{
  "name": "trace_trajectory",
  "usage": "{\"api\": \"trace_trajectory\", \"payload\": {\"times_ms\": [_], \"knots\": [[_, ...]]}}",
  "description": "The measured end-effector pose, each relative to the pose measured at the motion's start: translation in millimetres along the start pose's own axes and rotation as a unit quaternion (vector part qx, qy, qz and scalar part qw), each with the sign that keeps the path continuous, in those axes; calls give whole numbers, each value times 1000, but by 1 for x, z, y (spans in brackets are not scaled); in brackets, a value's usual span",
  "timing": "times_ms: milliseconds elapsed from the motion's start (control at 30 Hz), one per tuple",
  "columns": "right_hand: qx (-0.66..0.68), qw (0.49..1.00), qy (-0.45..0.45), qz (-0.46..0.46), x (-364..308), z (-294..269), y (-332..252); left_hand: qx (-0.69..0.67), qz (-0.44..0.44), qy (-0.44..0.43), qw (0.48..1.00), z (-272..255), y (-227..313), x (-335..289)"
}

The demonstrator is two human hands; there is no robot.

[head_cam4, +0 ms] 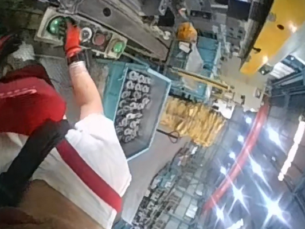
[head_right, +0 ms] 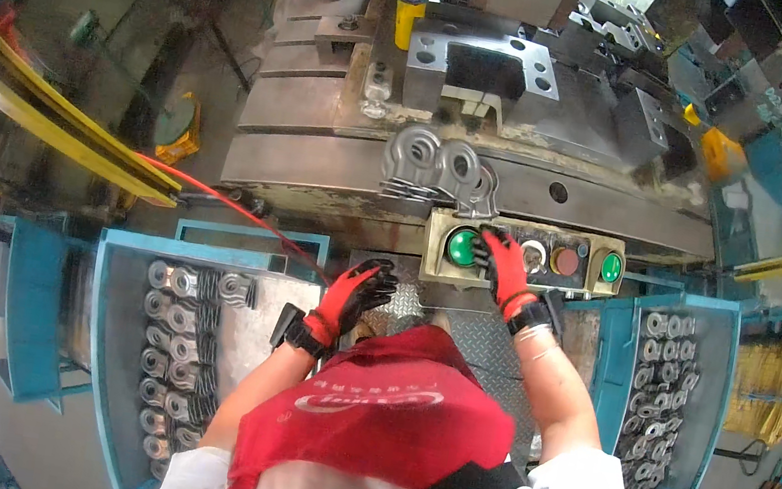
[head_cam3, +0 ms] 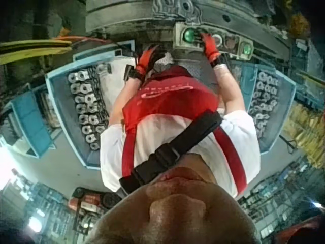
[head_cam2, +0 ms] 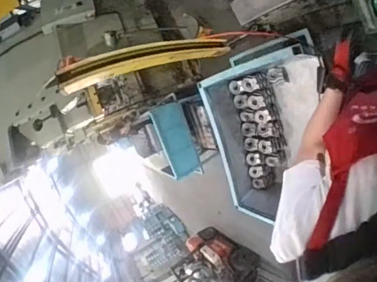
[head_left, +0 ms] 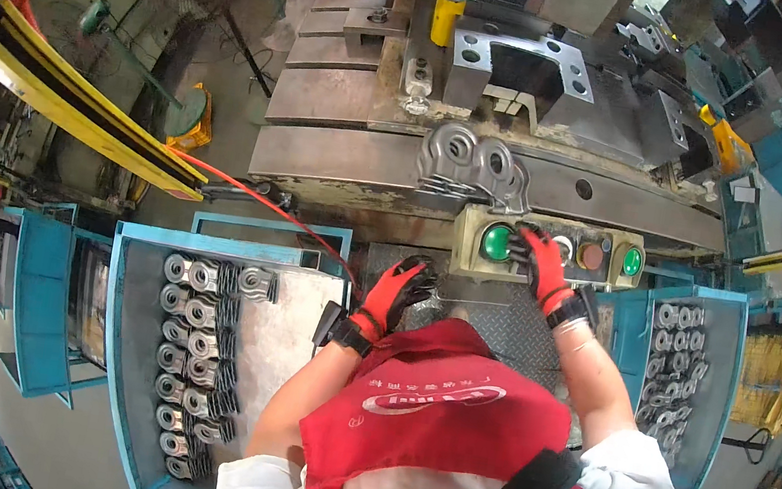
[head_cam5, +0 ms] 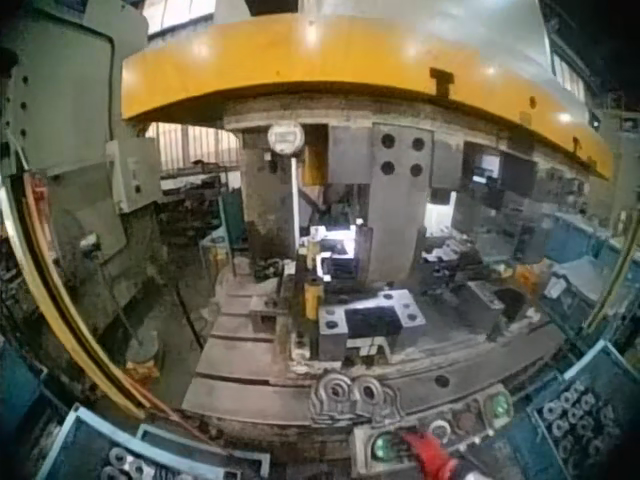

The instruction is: Operating an industrial metal press machine to process and organize circular metal parts.

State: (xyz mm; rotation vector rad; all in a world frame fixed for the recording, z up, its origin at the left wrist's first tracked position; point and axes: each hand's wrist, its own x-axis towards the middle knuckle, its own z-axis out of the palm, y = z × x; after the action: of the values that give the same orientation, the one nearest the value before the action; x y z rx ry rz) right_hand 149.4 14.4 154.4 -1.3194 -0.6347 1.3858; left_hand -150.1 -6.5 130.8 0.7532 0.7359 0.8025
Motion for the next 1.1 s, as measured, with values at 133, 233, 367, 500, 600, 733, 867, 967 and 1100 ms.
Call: {"api": "trace_trajectory", "payload": {"times_ms": [133,233,367,500,600,733,867,967,1100], "knots": [[-133,983,19,-122,56,-5,-43,-37,0,-55,998,34,5,36],[-243,959,14,-144,96,4,-64,-130,-93,-4,987,57,15,68],[-405,898,-51,-162,137,24,-79,52,27,-12,998,83,24,101],[-530,823,-84,-186,159,41,-83,119,21,28,992,100,27,130],[-578,787,-113,-181,165,39,-89,129,69,92,985,107,17,145],[-589,766,-172,-191,170,34,-96,103,46,223,968,105,-3,167],[-565,783,-143,-217,166,41,-92,194,89,258,942,102,-12,177],[-541,777,-82,-310,155,47,-92,205,98,307,924,112,-1,163],[-494,780,-86,-375,153,74,-94,227,100,368,896,117,42,133]]}}
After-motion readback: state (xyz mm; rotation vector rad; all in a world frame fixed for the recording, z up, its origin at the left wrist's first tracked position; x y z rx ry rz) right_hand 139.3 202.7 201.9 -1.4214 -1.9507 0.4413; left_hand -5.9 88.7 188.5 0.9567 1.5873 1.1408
